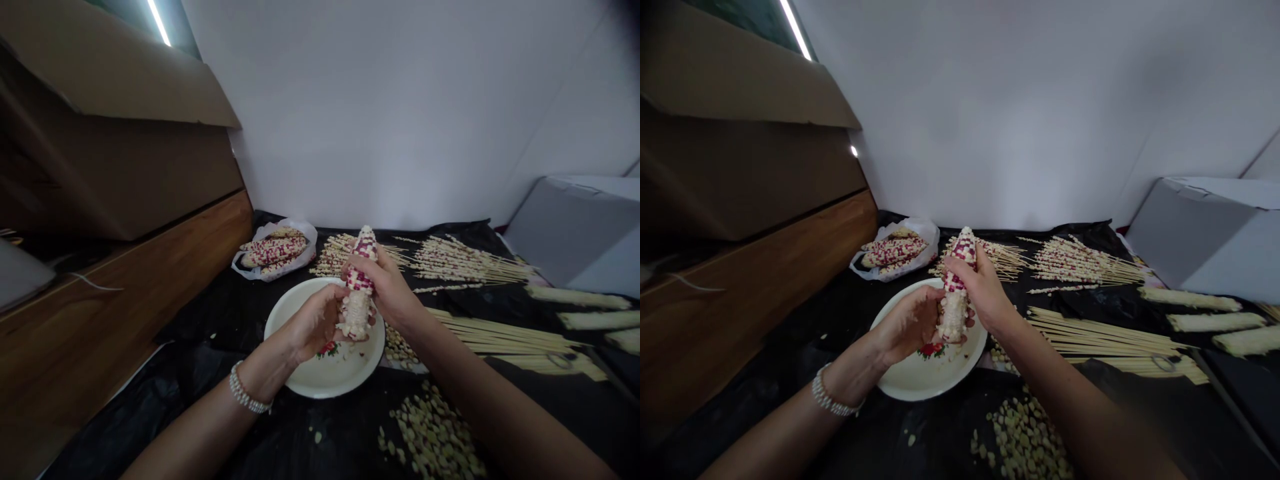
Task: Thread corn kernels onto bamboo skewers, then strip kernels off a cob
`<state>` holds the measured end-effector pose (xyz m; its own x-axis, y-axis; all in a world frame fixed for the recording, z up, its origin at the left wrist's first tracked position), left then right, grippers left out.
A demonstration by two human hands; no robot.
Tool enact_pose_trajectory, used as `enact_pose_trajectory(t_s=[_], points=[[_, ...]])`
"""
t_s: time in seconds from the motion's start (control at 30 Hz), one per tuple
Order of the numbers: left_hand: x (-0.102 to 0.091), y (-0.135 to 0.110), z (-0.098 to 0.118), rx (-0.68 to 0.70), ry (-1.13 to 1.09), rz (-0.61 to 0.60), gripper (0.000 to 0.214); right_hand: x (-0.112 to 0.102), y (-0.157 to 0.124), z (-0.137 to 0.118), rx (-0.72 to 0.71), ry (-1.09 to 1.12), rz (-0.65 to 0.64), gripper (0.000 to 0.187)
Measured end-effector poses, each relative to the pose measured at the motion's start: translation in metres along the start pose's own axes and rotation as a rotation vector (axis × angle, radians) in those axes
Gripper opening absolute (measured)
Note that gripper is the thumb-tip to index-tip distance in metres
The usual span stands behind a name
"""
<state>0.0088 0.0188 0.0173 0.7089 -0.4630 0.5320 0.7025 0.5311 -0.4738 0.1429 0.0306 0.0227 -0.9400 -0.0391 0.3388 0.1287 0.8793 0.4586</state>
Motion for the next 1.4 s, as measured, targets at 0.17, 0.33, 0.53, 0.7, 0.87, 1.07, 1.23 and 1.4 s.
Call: enact_pose_trajectory(t_s=[0.17,0.33,0.53,0.7,0.87,1.07,1.23,1.4], points=[[0.003,0.0,0.0,-0.004,-0.013,0.014,0.029,0.001,0.0,-0.002,0.02,0.018,0.007,0.026],[0.002,0.0,-0.001,-0.026,-0.008,0.027,0.028,0.003,-0.002,0.001,0.036,0.015,0.026,0.027],[-0.001,0.004,-0.006,0.01,-0.016,0.033,0.025,0.004,-0.005,0.003,0.074,0.034,0.022,0.027],[0.003,0.002,-0.004,0.006,-0.016,0.052,0.025,0.005,-0.001,-0.004,0.086,0.092,0.027,0.026],[0.005,0.001,-0.004,0.096,0.068,0.129,0.028,0.002,0.003,-0.004,0.083,0.079,0.019,0.028],[0.005,0.003,-0.006,0.318,0.266,0.392,0.022,-0.003,0.003,0.005,0.02,-0.054,0.046,0.034],[-0.002,0.007,-0.007,0.355,0.44,0.476,0.009,0.002,-0.003,0.005,-0.014,-0.177,0.031,0.036],[-0.006,0.01,-0.008,0.438,0.657,0.54,0.014,0.006,-0.007,0.003,-0.059,-0.286,0.032,0.038]])
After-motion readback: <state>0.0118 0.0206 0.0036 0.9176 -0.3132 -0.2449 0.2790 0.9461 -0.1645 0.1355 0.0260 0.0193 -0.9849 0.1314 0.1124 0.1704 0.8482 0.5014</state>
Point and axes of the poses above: each hand's wrist, its own y-axis towards the middle knuckle, its own x-axis out of the palm, z = x × y, the point moved 1 cm from there along y, towards the middle knuckle, and after that the axes turned 14 degrees about -x, right-handed, at the moved point
